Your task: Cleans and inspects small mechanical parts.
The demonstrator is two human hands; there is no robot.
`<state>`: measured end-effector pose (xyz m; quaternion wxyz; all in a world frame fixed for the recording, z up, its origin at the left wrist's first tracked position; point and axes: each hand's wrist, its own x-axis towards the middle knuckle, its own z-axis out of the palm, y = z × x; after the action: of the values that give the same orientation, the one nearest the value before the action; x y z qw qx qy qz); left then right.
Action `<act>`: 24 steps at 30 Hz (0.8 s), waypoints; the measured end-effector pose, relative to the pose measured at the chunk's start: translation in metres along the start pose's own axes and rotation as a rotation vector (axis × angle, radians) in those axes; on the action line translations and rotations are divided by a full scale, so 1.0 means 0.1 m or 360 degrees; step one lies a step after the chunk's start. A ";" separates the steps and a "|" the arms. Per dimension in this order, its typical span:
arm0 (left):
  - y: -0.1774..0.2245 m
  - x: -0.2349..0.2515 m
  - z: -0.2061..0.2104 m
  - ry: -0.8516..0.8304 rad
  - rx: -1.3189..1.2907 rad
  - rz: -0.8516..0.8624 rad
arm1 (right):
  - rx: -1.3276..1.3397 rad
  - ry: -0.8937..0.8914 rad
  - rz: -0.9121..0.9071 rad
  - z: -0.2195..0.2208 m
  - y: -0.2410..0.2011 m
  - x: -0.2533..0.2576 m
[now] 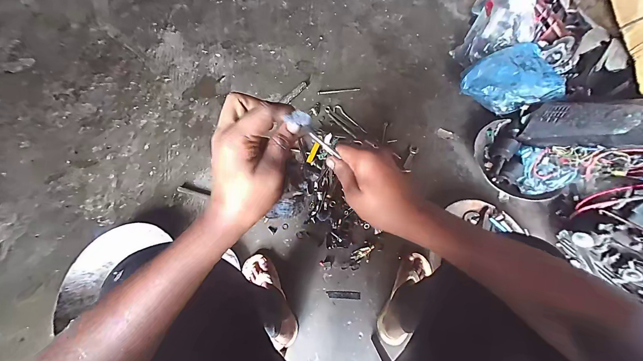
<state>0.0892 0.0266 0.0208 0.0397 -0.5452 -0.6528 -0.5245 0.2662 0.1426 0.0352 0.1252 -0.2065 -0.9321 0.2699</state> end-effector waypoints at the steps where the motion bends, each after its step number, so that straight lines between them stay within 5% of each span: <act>1: -0.03 0.04 -0.04 0.0018 -0.0060 -0.0089 | -0.0098 -0.0014 -0.0040 0.04 -0.01 -0.04; 4: -0.10 0.07 -0.13 -0.0053 -0.0199 -0.0294 | -0.0349 -0.0075 -0.0152 0.15 -0.06 -0.16; 10: -0.24 -0.17 -0.04 -0.0746 -0.0223 -0.0105 | -0.0433 -0.0525 -0.0170 0.23 0.08 -0.32; 14: -0.21 -0.15 -0.01 -0.0342 -0.0232 -0.0397 | 0.0032 -0.0297 -0.0013 0.16 0.19 -0.13; 17: -0.14 -0.11 -0.01 -0.0155 -0.0130 -0.0284 | 0.0214 -0.0128 0.0182 0.00 0.25 0.09; 19: 0.01 -0.18 -0.05 -0.0151 -0.0122 -0.0185 | 0.0445 0.0155 0.0563 -0.12 0.50 0.26; 21: 0.15 -0.23 -0.08 -0.0199 -0.0197 -0.0204 | 0.0281 0.0355 0.0777 -0.40 0.91 0.38; 24: 0.01 -0.13 -0.11 -0.0168 -0.0230 -0.0377 | -0.0148 0.0365 0.0596 -0.74 1.04 0.38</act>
<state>0.0892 0.0095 0.0188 -0.0962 -0.4927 -0.6741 -0.5418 0.2917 0.2734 0.0430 0.1684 -0.4109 -0.8686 0.2199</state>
